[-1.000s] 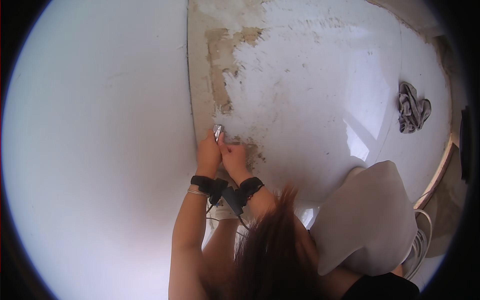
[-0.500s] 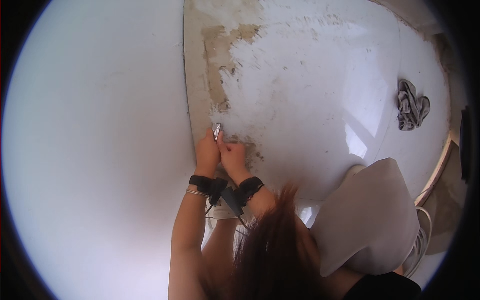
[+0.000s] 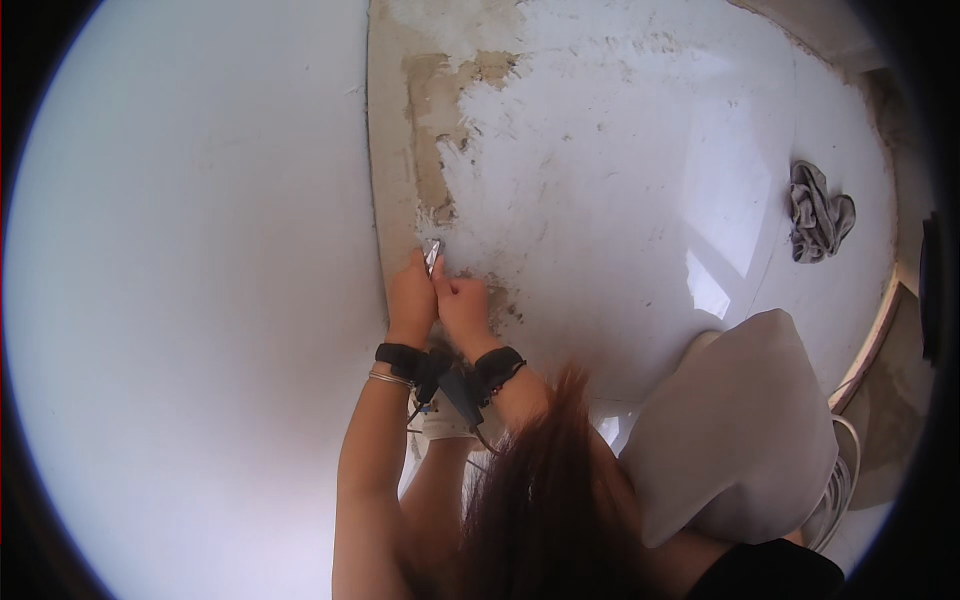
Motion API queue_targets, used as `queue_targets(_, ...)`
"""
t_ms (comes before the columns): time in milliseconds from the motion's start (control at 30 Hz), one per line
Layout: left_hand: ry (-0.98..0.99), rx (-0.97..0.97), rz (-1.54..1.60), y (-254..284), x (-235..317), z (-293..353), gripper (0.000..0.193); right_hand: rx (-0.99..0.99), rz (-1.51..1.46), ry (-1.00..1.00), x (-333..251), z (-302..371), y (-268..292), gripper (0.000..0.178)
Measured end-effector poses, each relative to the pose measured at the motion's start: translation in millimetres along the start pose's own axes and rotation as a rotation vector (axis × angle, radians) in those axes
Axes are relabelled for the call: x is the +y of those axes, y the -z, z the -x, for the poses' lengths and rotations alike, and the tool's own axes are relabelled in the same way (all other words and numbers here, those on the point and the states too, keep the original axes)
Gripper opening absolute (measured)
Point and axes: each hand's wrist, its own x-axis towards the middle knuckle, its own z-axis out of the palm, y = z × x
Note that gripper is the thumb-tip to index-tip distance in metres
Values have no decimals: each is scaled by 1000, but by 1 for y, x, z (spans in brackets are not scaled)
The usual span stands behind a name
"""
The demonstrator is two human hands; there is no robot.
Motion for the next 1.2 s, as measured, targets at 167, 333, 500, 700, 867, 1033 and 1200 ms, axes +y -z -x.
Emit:
queue_targets(167,3,-2,-49,6,-18,-1,29,43,71,181,5,3,-16,35)
queue_targets(333,-26,49,18,14,7,-31,27,2,-11,60,-38,-25,0,37)
queue_targets(500,-12,4,-50,-1,1,-8,25,52,101,35,-20,-1,7,40)
queue_targets(700,-4,-49,-50,7,-5,-4,29,-22,-35,54,-10,0,1,42)
queue_targets(867,-37,70,-13,20,12,-35,28,-33,74,5,-51,-32,5,45)
queue_targets(1033,-44,-97,-130,1,21,-14,27,74,289,-49,-37,-17,21,50)
queue_targets(1200,38,-101,-56,15,14,-11,24,115,358,-109,-56,-3,5,52)
